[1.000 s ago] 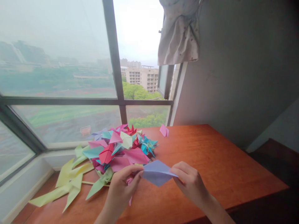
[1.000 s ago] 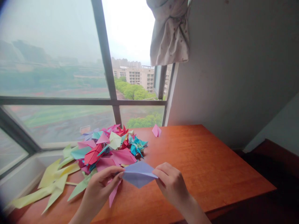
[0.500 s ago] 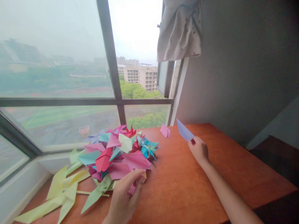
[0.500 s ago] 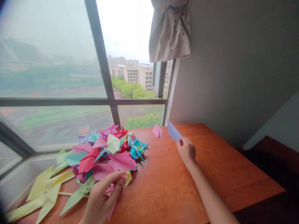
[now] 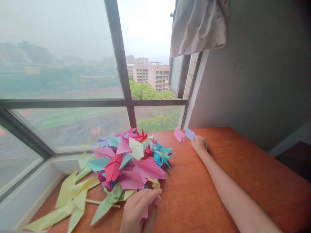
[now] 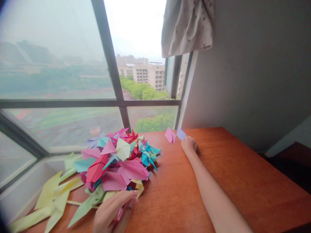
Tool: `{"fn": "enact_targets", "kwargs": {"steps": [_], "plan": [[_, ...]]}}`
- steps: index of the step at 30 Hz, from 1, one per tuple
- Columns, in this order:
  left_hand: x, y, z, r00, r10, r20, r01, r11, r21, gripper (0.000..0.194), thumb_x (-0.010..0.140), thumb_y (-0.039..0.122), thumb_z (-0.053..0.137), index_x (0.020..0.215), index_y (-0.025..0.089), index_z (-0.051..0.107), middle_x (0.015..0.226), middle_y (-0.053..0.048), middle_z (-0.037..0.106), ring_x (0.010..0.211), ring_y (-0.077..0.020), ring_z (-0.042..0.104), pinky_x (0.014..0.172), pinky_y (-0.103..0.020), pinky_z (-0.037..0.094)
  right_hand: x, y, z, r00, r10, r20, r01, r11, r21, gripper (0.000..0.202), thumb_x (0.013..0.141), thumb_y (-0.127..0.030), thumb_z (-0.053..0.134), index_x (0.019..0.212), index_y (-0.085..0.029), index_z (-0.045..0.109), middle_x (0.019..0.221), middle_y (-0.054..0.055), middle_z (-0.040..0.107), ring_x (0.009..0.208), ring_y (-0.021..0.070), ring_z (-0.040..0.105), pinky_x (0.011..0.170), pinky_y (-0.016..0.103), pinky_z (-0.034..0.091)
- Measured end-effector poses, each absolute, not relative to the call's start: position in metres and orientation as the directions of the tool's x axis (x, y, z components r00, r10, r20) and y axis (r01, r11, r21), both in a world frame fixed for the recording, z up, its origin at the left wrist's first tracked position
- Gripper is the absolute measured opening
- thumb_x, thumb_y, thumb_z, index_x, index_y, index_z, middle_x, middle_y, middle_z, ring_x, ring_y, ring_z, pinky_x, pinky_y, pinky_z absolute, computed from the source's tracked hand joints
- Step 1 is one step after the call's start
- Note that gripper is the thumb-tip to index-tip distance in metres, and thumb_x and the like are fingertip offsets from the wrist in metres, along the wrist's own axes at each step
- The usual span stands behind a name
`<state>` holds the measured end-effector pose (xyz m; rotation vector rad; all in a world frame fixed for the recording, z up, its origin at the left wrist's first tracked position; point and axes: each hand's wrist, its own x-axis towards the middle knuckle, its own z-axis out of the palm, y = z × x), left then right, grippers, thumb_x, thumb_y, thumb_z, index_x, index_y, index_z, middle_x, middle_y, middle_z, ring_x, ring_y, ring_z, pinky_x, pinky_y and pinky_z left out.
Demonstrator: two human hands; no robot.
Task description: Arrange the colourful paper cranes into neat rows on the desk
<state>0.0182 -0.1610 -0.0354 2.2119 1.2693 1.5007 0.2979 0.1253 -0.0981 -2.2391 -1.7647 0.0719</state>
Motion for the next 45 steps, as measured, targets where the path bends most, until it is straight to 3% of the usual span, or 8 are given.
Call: {"fn": "enact_targets", "kwargs": {"steps": [9,16,21,28,31,34,40,45], "plan": [[0.019,-0.159,-0.036,0.093,0.729,0.678,0.535,-0.611,0.583,0.033,0.085,0.006,0.056,0.111,0.025,0.065,0.080,-0.003,0.074,0.070,-0.0164,0.070,0.067,-0.023,0.056,0.301,0.130,-0.101,0.252,0.943,0.219,0.932,-0.175,-0.318,0.028,0.089,-0.028,0.051,0.103,-0.014,0.070,0.106,0.015,0.067,0.098,0.0236,0.061,0.079,0.031,0.044],[0.008,-0.160,-0.032,0.084,0.747,0.659,0.607,-0.563,0.561,0.028,0.087,0.009,0.057,0.109,0.024,0.064,0.080,-0.002,0.074,0.068,-0.0135,0.070,0.064,-0.019,0.055,0.311,0.110,-0.102,0.324,0.871,0.369,0.864,-0.114,-0.490,0.035,0.090,-0.029,0.041,0.103,-0.012,0.069,0.098,0.013,0.066,0.094,0.0235,0.058,0.079,0.031,0.042],[-0.014,-0.164,-0.029,0.028,0.822,0.569,0.719,-0.412,0.560,0.020,0.092,0.019,0.052,0.105,0.022,0.067,0.085,-0.004,0.073,0.064,-0.0132,0.068,0.053,-0.018,0.053,0.309,0.083,-0.103,0.299,0.854,0.425,0.796,0.023,-0.605,0.036,0.083,-0.031,0.043,0.101,-0.013,0.069,0.096,0.012,0.067,0.086,0.0222,0.059,0.075,0.031,0.043],[-0.050,-0.152,-0.020,-0.027,0.810,0.586,0.956,-0.150,0.252,0.023,0.090,0.025,0.050,0.105,0.024,0.067,0.103,-0.004,0.071,0.066,-0.0145,0.068,0.058,-0.021,0.051,0.272,0.047,-0.088,0.152,0.856,0.494,0.669,0.279,-0.689,0.035,0.084,-0.036,0.044,0.095,-0.016,0.070,0.093,0.009,0.071,0.077,0.0198,0.061,0.074,0.031,0.048],[-0.054,-0.141,-0.014,0.063,0.820,0.568,0.983,-0.150,0.108,0.024,0.093,0.022,0.046,0.104,0.024,0.067,0.111,-0.005,0.070,0.076,-0.0158,0.071,0.058,-0.020,0.051,0.255,0.026,-0.090,0.079,0.852,0.518,0.599,0.375,-0.708,0.033,0.086,-0.035,0.044,0.094,-0.016,0.070,0.094,0.009,0.072,0.078,0.0194,0.063,0.073,0.031,0.051],[-0.051,-0.133,-0.008,0.164,0.883,0.439,0.982,-0.186,0.009,0.026,0.094,0.017,0.043,0.108,0.023,0.064,0.111,-0.005,0.070,0.075,-0.0167,0.072,0.053,-0.021,0.048,0.243,0.007,-0.095,-0.026,0.840,0.542,0.530,0.471,-0.705,0.030,0.088,-0.032,0.045,0.092,-0.016,0.070,0.091,0.008,0.071,0.075,0.0184,0.063,0.069,0.030,0.051],[-0.042,-0.129,0.002,0.193,0.945,0.264,0.981,-0.192,-0.029,0.024,0.083,0.001,0.048,0.084,0.021,0.063,0.085,-0.003,0.068,0.072,-0.0188,0.070,0.054,-0.021,0.044,0.232,-0.005,-0.094,-0.139,0.803,0.580,0.520,0.558,-0.647,0.028,0.089,-0.029,0.046,0.091,-0.017,0.070,0.085,0.006,0.069,0.069,0.0161,0.061,0.063,0.027,0.049],[-0.044,-0.133,0.009,0.199,0.902,0.383,0.976,-0.218,0.007,0.020,0.092,0.016,0.045,0.085,0.022,0.064,0.083,-0.003,0.069,0.076,-0.0189,0.067,0.060,-0.023,0.047,0.236,-0.006,-0.089,-0.146,0.800,0.581,0.494,0.568,-0.658,0.027,0.091,-0.030,0.046,0.092,-0.017,0.070,0.084,0.006,0.069,0.068,0.0157,0.060,0.063,0.027,0.049]]}}
